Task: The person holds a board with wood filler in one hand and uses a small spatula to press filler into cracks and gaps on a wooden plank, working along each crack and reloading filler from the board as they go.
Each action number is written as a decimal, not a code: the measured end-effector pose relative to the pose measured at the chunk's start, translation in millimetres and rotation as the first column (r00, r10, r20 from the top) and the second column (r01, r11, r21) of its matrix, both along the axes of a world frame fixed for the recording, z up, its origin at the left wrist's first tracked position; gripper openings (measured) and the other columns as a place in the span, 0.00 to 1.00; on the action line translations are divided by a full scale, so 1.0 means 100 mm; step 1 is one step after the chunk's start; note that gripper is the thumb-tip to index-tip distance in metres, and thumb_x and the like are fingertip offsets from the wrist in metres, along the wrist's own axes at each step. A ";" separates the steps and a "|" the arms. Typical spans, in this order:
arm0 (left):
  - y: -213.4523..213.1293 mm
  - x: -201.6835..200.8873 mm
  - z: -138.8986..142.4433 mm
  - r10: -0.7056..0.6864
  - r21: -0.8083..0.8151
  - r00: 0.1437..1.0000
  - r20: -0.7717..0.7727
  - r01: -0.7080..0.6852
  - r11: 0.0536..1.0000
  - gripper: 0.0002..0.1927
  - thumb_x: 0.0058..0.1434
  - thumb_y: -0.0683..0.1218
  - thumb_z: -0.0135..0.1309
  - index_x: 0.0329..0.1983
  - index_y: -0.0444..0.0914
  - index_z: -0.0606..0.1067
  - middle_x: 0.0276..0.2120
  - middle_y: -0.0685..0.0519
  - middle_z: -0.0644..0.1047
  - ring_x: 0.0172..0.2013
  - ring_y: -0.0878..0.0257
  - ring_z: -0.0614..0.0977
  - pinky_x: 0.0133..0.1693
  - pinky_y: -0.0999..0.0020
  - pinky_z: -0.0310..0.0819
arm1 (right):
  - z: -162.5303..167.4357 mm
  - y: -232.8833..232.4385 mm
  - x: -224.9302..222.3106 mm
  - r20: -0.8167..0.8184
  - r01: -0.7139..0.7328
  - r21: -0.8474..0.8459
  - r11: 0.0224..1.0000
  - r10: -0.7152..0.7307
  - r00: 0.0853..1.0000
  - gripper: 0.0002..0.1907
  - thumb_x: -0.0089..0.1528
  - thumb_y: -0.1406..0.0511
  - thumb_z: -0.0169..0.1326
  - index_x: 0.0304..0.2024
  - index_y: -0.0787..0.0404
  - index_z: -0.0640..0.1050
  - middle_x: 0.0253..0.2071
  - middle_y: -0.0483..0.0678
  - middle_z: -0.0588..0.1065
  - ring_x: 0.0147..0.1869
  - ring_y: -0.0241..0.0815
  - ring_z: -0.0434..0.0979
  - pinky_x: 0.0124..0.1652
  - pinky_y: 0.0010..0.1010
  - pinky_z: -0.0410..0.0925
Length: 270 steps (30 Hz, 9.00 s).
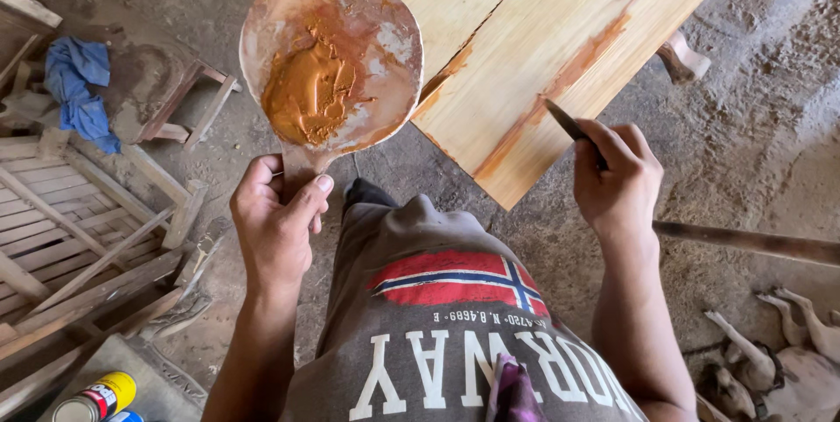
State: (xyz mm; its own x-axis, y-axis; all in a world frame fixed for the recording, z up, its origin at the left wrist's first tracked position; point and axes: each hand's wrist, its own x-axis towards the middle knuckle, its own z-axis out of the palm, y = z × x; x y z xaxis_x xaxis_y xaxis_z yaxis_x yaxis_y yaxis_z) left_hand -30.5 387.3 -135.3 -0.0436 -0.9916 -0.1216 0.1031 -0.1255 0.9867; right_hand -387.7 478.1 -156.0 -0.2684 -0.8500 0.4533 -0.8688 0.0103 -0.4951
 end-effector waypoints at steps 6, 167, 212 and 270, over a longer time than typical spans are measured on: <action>-0.07 0.05 -0.03 -0.017 0.033 1.000 0.015 0.016 0.999 0.14 0.58 0.38 0.62 0.44 0.31 0.71 0.28 0.53 0.77 0.22 0.73 0.73 0.21 0.78 0.65 | 0.24 -0.49 0.08 -0.162 -0.056 0.161 0.985 0.083 0.983 0.10 0.66 0.69 0.59 0.49 0.58 0.84 0.36 0.52 0.77 0.31 0.49 0.78 0.31 0.37 0.71; 1.56 -1.81 -1.27 0.783 0.160 0.618 0.075 -0.782 0.602 0.17 0.58 0.33 0.60 0.48 0.30 0.69 0.30 0.52 0.77 0.23 0.72 0.73 0.25 0.77 0.66 | -0.25 -1.87 -1.22 -0.249 -0.827 0.346 0.443 0.894 0.374 0.12 0.68 0.76 0.61 0.53 0.61 0.84 0.41 0.50 0.75 0.39 0.39 0.76 0.34 0.27 0.71; 1.50 -1.83 -1.27 0.778 0.153 0.627 0.042 -0.774 0.615 0.16 0.58 0.34 0.59 0.48 0.30 0.69 0.30 0.52 0.76 0.23 0.72 0.73 0.25 0.77 0.66 | -0.30 -2.07 -1.08 -0.384 -0.928 0.253 0.273 0.909 0.163 0.13 0.69 0.78 0.58 0.51 0.60 0.86 0.40 0.46 0.74 0.42 0.39 0.71 0.30 0.25 0.68; 1.40 -1.94 -1.36 0.753 0.122 0.657 0.031 -0.750 0.650 0.16 0.58 0.32 0.58 0.48 0.29 0.69 0.28 0.52 0.76 0.23 0.72 0.73 0.25 0.78 0.65 | 0.10 -2.29 -1.47 -0.664 -0.797 0.445 0.409 0.748 0.013 0.10 0.67 0.73 0.55 0.43 0.56 0.86 0.30 0.46 0.70 0.31 0.37 0.72 0.27 0.22 0.71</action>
State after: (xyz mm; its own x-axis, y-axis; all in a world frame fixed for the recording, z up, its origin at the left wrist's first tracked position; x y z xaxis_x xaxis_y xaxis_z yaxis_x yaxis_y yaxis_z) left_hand -224.5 527.0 -270.9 0.7068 -0.6646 -0.2425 0.2322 -0.1059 0.9669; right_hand -534.8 249.2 -145.7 0.9477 -0.3109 0.0724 -0.3184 -0.9044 0.2840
